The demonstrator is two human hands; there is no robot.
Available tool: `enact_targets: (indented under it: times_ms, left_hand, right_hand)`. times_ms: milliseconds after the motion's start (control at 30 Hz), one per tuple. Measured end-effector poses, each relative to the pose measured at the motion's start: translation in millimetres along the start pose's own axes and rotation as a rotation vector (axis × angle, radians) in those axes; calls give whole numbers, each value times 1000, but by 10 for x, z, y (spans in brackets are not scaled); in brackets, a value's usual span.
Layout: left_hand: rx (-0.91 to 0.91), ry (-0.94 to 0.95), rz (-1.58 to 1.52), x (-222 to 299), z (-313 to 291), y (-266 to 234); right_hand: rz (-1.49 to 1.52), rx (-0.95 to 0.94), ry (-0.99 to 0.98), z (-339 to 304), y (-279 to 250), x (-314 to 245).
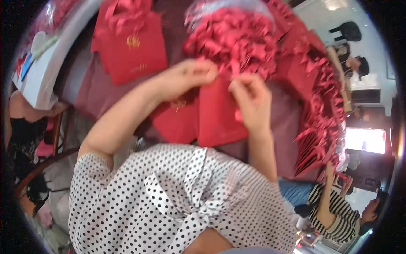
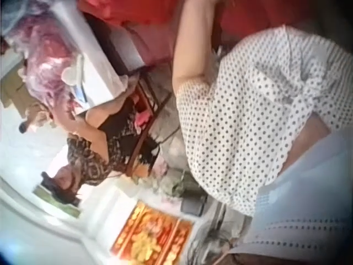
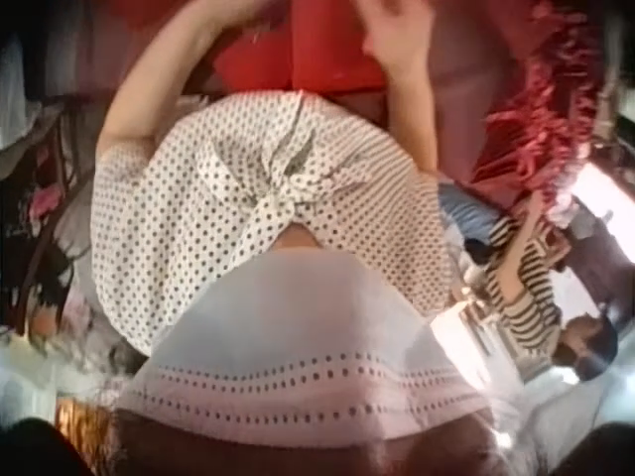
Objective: The person threads decorative ribbons into small red gift bags by hand at an assembly table.
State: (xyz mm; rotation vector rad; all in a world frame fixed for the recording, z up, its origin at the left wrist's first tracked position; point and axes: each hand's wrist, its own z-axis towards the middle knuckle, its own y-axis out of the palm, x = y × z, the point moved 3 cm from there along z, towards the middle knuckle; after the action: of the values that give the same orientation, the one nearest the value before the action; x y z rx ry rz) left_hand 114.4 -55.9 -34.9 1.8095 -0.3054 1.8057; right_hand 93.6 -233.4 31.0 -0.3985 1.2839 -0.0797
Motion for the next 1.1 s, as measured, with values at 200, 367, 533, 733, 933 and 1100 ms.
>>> enact_targets:
  times_ms: [200, 367, 533, 733, 933, 1100]
  left_hand:
    - [-27, -66, -191, 17, 26, -19]
    - [-43, 27, -140, -67, 17, -10]
    - [-98, 21, -52, 61, -49, 73]
    - [-169, 15, -50, 140, -7, 50]
    - [-197, -4, -35, 138, -12, 96]
    - [-274, 115, -140, 110, -26, 164]
  right_hand:
    - [265, -66, 56, 10, -47, 179]
    - [141, -152, 64, -52, 31, 183]
    - [-153, -149, 121, -54, -84, 182]
    - [-162, -171, 37, -81, -95, 39]
    - [-182, -143, -45, -88, -83, -5]
    - [-39, -146, 62, -130, -70, -40]
